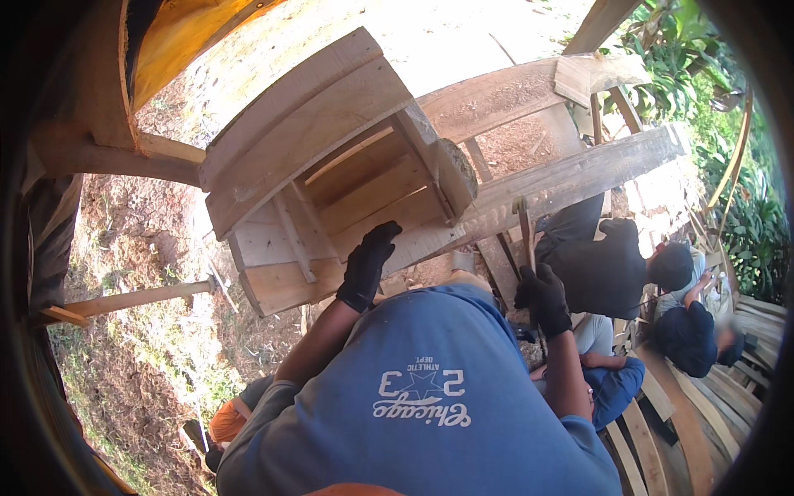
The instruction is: The person nails wooden planks together to assemble a wooden box-like structure using a hammer.
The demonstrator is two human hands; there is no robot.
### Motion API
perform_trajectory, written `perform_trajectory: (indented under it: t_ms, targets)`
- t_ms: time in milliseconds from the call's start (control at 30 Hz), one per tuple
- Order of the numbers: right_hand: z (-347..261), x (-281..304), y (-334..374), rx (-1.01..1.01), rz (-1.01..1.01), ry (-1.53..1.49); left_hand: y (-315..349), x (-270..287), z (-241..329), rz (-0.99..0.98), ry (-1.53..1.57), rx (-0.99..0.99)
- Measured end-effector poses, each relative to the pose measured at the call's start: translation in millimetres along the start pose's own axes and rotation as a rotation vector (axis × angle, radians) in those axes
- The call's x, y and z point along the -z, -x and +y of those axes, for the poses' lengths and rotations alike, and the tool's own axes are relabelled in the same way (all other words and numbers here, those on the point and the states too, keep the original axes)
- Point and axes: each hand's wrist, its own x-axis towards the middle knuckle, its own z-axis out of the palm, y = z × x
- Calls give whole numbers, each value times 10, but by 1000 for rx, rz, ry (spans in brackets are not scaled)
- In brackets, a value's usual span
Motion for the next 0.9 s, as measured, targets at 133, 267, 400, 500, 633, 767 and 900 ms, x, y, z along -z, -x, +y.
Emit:
perform_trajectory:
  t_ms: [133,267,400,500,633,767,900]
  targets:
    - [81,-183,292,-184,-184,34,524,379,1267,-148,167,0]
    - [-120,-582,687,-171,-199,460,894,871,2346,-128,-199,-248]
    - [-381,-1064,804,-19,-351,337,727,1487,2494,73,-571,-607]
    - [-368,-1518,552,132,-447,324,244,1835,2255,373,-819,-568]
    - [-474,-1982,317,231,-533,591,-114,1918,1894,504,-1184,-585]
    - [-819,-2075,286,127,-442,586,-132,1941,1836,500,-1203,-589]
    - [-754,-1980,11,170,-376,250,-126,1948,1845,492,-1157,-610]
